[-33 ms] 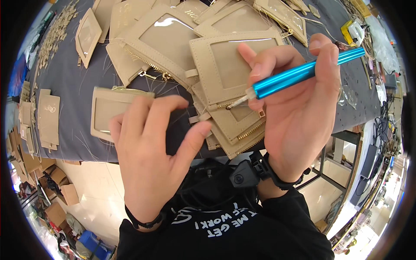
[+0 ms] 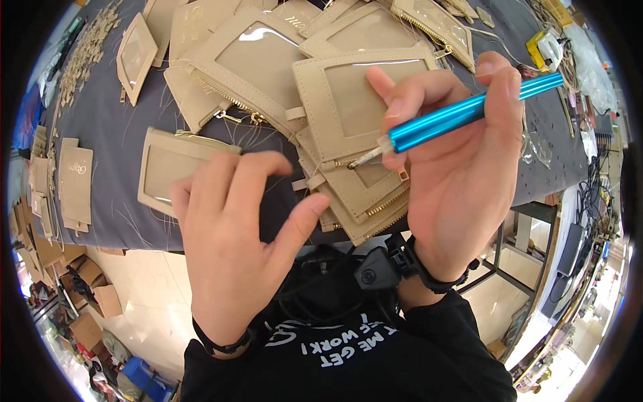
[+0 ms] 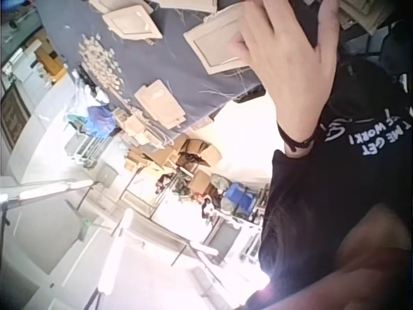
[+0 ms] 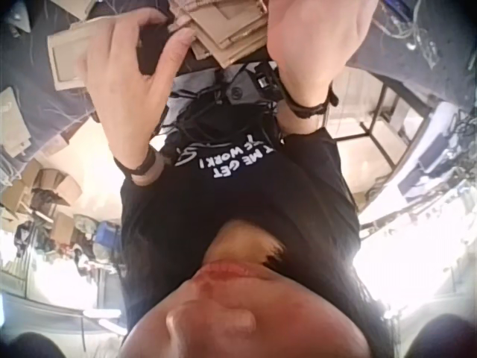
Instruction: The person uses a blue awl to puncture holes along the zipper edges of beige leather pouches. They repeatedly pick up pouches from a pile, align the tool, and push it through the material to create stitch holes, then place the pouches back on the table.
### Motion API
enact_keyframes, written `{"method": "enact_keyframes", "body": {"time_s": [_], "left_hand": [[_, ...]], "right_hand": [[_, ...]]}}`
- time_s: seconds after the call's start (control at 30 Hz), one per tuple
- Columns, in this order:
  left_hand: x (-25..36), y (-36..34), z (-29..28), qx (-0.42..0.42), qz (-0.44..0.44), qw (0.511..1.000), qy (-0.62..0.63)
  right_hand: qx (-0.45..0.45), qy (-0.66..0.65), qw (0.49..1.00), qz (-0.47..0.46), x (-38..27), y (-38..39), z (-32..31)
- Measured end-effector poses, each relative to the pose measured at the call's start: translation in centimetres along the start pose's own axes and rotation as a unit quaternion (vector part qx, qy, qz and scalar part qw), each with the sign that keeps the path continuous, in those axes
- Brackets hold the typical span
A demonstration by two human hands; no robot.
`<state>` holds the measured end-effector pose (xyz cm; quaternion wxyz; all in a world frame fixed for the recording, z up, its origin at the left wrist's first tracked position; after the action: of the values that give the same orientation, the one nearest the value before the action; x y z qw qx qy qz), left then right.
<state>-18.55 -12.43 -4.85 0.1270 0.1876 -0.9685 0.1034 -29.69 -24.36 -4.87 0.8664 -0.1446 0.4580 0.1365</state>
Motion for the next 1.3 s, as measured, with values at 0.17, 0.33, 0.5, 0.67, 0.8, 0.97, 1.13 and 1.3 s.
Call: {"method": "enact_keyframes", "body": {"time_s": [0.17, 0.33, 0.5, 0.67, 0.8, 0.97, 1.13, 1.3], "left_hand": [[-0.2, 0.2, -1.1, 0.003, 0.013, 1.000, -0.009], [0.5, -0.6, -1.2, -0.009, 0.022, 0.998, 0.050], [1.0, -0.8, -0.3, 0.008, 0.005, 0.999, 0.054], [0.8, -0.9, 0.9, 0.030, -0.030, 0.995, 0.086], [0.6, -0.5, 0.9, 0.022, -0.027, 0.990, 0.138], [0.0, -0.3, 0.9, 0.039, 0.034, 0.988, 0.143], [-0.4, -0.1, 1.3, 0.053, -0.015, 0.962, 0.268], [-0.8, -0.1, 1.4, 0.056, 0.005, 0.961, 0.272]], "right_hand": [[-0.016, -0.010, 1.000, -0.005, -0.1, -0.1, 0.1], [-0.031, -0.062, 0.998, 0.000, -1.6, 0.3, 1.4], [-0.008, -0.017, 0.999, -0.026, -1.5, 0.5, 1.8], [0.019, 0.117, 0.992, -0.053, 0.4, 0.5, 0.1], [0.019, 0.144, 0.987, -0.066, 0.5, 0.5, 0.0], [-0.021, 0.170, 0.979, -0.113, 0.7, 0.6, 0.3], [-0.008, 0.182, 0.977, -0.109, 0.9, 0.6, 0.6], [-0.052, 0.055, 0.989, -0.128, 1.4, 0.3, 0.3]]}}
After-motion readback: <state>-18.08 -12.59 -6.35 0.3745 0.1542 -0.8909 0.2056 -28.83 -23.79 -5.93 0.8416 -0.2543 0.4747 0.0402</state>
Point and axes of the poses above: each hand's wrist, its own y-axis away from the middle knuckle, its own z-axis out of the palm, x = y × z, the point moved 1 cm from there along -y, towards the middle knuckle, and after that the axes turned 11 degrees about -y, right-handed, at the moved point
